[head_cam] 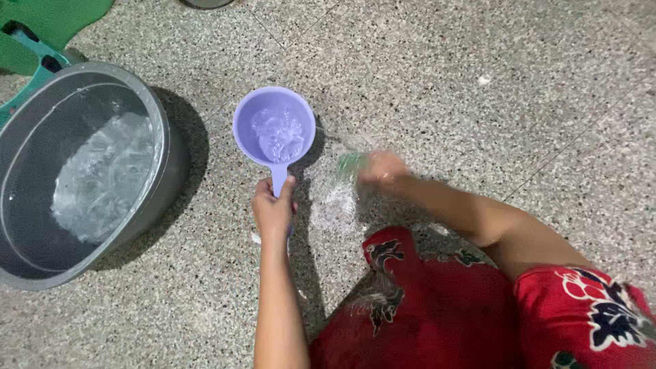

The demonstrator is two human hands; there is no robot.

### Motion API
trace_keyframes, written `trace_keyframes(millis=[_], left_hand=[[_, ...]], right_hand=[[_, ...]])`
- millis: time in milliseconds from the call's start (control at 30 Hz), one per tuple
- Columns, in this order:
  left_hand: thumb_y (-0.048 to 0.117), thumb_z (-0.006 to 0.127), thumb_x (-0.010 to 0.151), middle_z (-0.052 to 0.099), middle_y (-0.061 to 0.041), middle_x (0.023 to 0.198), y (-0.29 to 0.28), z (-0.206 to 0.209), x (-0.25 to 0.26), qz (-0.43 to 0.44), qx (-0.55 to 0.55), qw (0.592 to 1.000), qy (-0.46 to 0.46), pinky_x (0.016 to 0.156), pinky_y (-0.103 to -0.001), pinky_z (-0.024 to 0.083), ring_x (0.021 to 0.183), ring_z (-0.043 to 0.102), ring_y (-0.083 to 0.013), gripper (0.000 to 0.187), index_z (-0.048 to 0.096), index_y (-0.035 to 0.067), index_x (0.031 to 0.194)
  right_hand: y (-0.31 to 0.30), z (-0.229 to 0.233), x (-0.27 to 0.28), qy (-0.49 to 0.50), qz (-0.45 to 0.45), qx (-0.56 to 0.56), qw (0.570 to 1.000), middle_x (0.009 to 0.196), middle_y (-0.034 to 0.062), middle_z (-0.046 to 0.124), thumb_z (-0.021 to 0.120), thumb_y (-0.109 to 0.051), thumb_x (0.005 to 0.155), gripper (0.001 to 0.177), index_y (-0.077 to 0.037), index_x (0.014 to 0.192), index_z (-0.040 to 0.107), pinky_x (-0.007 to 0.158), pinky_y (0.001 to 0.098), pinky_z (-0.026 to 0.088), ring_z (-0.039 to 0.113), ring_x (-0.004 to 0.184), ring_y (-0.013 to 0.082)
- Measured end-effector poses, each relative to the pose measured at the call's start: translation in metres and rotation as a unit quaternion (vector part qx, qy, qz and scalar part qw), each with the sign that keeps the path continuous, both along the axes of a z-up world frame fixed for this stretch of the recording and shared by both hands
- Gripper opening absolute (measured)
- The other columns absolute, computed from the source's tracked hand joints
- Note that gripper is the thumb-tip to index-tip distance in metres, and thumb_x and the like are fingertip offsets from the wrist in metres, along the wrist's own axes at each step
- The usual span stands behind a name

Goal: The person is sitting on a speckled tiled floor, scrubbing the surface and the base of a striped wall with a green sponge. They repeatedly scoop water from a metal basin using a purple plastic scoop and pour it onto the floor to aid in cleaning. The person moves around the floor area, scrubbing different sections and rinsing the sponge.

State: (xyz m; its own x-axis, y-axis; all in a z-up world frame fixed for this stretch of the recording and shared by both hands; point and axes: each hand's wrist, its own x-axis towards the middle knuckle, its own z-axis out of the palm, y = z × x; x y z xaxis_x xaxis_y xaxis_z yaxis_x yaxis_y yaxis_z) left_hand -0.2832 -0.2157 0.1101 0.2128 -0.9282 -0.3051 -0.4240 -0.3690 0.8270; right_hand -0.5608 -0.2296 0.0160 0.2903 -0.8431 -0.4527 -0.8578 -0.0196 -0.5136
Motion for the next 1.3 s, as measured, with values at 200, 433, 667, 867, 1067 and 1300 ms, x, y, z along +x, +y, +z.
trace_keyframes(millis=[200, 433, 667, 867, 1067, 1300], left_hand=[[0.026, 0.075, 0.091, 0.061, -0.002, 0.062, -0.007, -0.056, 0.001, 0.034, -0.027, 0.987, 0.157, 0.039, -0.027, 0.042, 0.044, 0.056, -0.0109, 0.027, 0.062, 0.003, 0.093], [0.029, 0.075, 0.092, 0.069, -0.009, 0.077, -0.027, -0.056, 0.021, 0.044, -0.048, 0.995, 0.078, 0.049, -0.034, 0.048, 0.056, 0.062, -0.0173, 0.032, 0.065, 0.000, 0.100], [0.044, 0.067, 0.101, 0.073, -0.025, 0.107, -0.033, -0.024, 0.011, 0.032, 0.031, 0.959, -0.281, 0.083, -0.057, 0.051, 0.098, 0.068, -0.0436, 0.045, 0.064, 0.004, 0.121], [0.034, 0.072, 0.083, 0.044, -0.031, 0.147, -0.025, -0.025, -0.039, 0.026, -0.208, 0.849, -0.485, 0.104, -0.062, 0.038, 0.135, 0.041, -0.0472, 0.077, 0.044, 0.001, 0.147], [0.025, 0.063, 0.095, 0.042, -0.024, 0.158, 0.003, -0.106, -0.132, -0.136, -0.187, 0.923, -0.307, 0.119, -0.056, 0.037, 0.143, 0.041, -0.0417, 0.069, 0.039, -0.001, 0.155], [0.037, 0.063, 0.092, 0.025, -0.020, 0.164, 0.025, -0.165, -0.173, -0.218, -0.078, 0.914, -0.333, 0.120, -0.064, 0.017, 0.149, 0.022, -0.0464, 0.083, 0.028, -0.001, 0.156]], right_hand=[[-0.008, -0.035, -0.012, 0.055, -0.306, -0.199, 0.930, 0.094, 0.0098, 0.078, 0.058, -0.044, 0.098, 0.042, -0.012, 0.122, 0.070, 0.071, 0.0450, 0.059, 0.075, 0.077, 0.0257], [0.032, -0.015, -0.010, 0.010, -0.165, 0.071, 0.984, 0.094, 0.0134, 0.075, 0.036, -0.065, 0.099, 0.072, -0.018, 0.154, 0.042, 0.069, 0.0440, 0.059, 0.074, 0.074, 0.0284], [0.050, -0.014, -0.008, 0.145, -0.006, -0.068, 0.987, 0.122, 0.0219, 0.068, 0.043, -0.053, 0.105, 0.048, -0.017, 0.130, 0.061, 0.072, 0.0461, 0.058, 0.073, 0.093, 0.0313], [0.020, 0.031, -0.036, 0.128, -0.194, 0.019, 0.972, 0.124, 0.0229, 0.069, 0.031, -0.045, 0.109, 0.052, -0.014, 0.144, 0.055, 0.081, 0.0493, 0.061, 0.075, 0.091, 0.0326], [0.062, 0.013, -0.045, 0.071, -0.001, 0.001, 0.997, 0.123, 0.0223, 0.065, 0.044, -0.070, 0.096, 0.071, -0.012, 0.134, 0.058, 0.087, 0.0549, 0.055, 0.066, 0.098, 0.0368], [-0.005, 0.003, -0.150, 0.044, -0.224, -0.156, 0.961, 0.092, 0.0162, 0.071, 0.063, -0.050, 0.084, 0.053, -0.013, 0.121, 0.067, 0.069, 0.0523, 0.056, 0.072, 0.079, 0.0326]])
